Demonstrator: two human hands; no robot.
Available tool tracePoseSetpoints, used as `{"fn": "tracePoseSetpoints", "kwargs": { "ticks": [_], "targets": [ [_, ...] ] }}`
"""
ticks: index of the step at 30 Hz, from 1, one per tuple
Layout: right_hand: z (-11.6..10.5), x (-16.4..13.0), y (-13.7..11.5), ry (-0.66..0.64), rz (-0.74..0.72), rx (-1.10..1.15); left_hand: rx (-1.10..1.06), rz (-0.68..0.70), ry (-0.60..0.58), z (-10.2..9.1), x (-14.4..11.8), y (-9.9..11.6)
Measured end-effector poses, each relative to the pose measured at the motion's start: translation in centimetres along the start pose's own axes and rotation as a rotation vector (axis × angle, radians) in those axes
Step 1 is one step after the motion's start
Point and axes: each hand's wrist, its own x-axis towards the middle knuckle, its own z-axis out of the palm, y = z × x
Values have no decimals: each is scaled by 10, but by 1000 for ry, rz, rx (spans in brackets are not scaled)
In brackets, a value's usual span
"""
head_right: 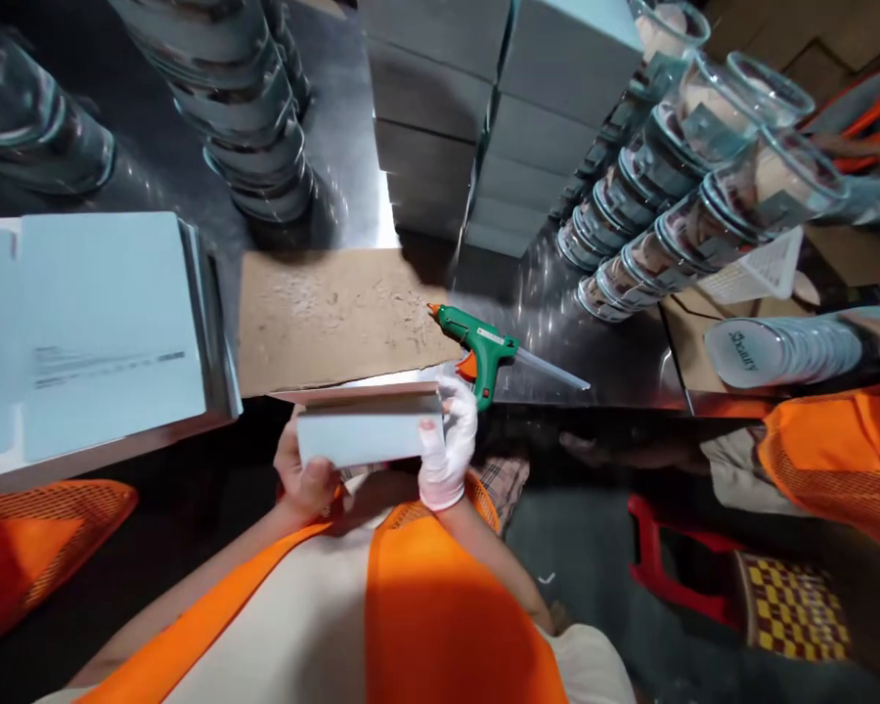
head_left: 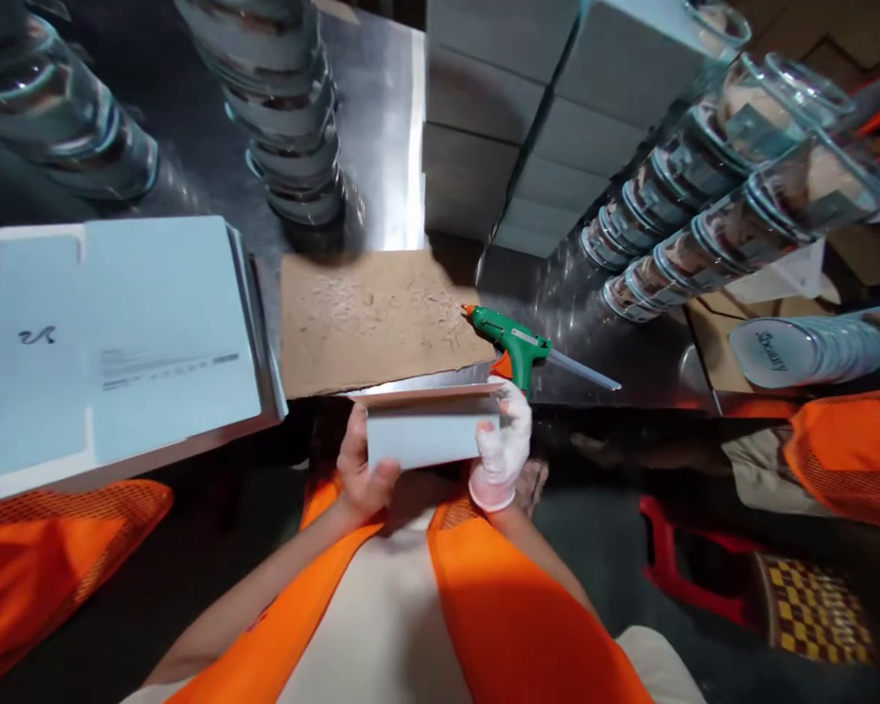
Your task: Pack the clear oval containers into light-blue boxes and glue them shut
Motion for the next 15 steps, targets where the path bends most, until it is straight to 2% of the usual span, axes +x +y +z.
{"fn": "tracePoseSetpoints", "kwargs": {
  "ticks": [2, 3, 5, 7, 8, 10, 12, 13, 15],
  "targets": [
    [6, -1, -2, 141, 11, 58, -28, 111, -19, 3, 8, 7],
    [6, 1, -3, 171, 43, 56, -7, 179, -84, 1, 12, 11],
    [-3, 8, -4, 122, 121, 4, 97, 291, -252, -11, 19, 17],
    [-22, 25, -5, -16, 157, -162, 209, 326, -316, -27, 24, 20],
    [-34, 36, -5, -65, 161, -304, 243, 312, -281, -35, 26, 20],
    [-55, 63, -5, -82, 181, -614, 292, 260, -155, -47, 28, 18],
    [-67, 89, -2, -113, 300, -854, 331, 224, -87, -51, 31, 16],
    [-69, 101, 1, -152, 382, -910, 340, 213, -86, -50, 33, 15],
    [-67, 119, 6, -209, 543, -874, 338, 199, -112, -45, 35, 13]
  ]
}}
